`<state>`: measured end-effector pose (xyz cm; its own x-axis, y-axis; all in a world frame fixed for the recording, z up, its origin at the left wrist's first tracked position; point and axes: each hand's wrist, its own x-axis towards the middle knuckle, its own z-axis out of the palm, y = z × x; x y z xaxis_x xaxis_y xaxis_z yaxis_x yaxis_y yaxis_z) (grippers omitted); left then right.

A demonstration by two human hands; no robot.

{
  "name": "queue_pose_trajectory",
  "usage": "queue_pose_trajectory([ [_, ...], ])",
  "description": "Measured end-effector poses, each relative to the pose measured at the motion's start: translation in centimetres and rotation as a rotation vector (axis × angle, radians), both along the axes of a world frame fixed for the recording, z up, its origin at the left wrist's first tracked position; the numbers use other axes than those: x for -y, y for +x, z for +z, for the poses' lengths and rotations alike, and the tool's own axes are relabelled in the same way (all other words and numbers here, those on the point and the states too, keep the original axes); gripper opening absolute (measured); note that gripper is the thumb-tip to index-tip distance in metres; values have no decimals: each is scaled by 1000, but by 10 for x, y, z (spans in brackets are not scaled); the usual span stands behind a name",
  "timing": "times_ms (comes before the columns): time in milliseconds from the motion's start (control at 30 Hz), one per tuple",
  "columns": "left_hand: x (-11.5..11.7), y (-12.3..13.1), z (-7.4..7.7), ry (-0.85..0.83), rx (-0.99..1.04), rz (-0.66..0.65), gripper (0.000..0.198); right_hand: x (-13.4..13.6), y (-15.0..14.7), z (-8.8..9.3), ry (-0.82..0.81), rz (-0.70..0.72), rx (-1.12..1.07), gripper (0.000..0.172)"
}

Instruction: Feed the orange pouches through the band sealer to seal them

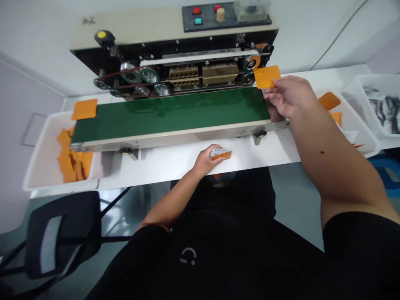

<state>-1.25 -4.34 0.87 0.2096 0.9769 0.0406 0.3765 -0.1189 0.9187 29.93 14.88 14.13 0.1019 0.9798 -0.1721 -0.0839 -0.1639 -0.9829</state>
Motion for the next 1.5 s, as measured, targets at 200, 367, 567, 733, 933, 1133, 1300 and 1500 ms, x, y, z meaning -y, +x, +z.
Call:
queue_pose_trajectory([
  [200, 0, 0, 1, 12, -19, -6, 41, -8, -11, -4, 82, 182, -17, 12],
  [367, 1, -1, 1, 19, -22, -8, 41, 11, -31, 3, 76, 214, 95, 28],
  [567, 2, 0, 2, 19, -10, -12, 40, 103, -58, -9, 403, -69, 259, 37],
  [733, 0, 1, 1, 10, 13, 3, 41, 190, -85, -60, 481, -54, 293, 26],
  [933, 0, 1, -1, 17, 41, 25, 46, 205, -94, -126, 320, 183, 480, 47],
  [1133, -1, 1, -4, 46, 16, 18, 50, 198, -95, -142, 269, 340, 624, 36],
  [1300, -1, 1, -5, 45, 14, 20, 52, 199, -94, -143, 154, 354, 574, 23],
  [1500, -2, 1, -9, 32, 10, 14, 51, 197, -93, -148, 84, 265, 126, 29],
])
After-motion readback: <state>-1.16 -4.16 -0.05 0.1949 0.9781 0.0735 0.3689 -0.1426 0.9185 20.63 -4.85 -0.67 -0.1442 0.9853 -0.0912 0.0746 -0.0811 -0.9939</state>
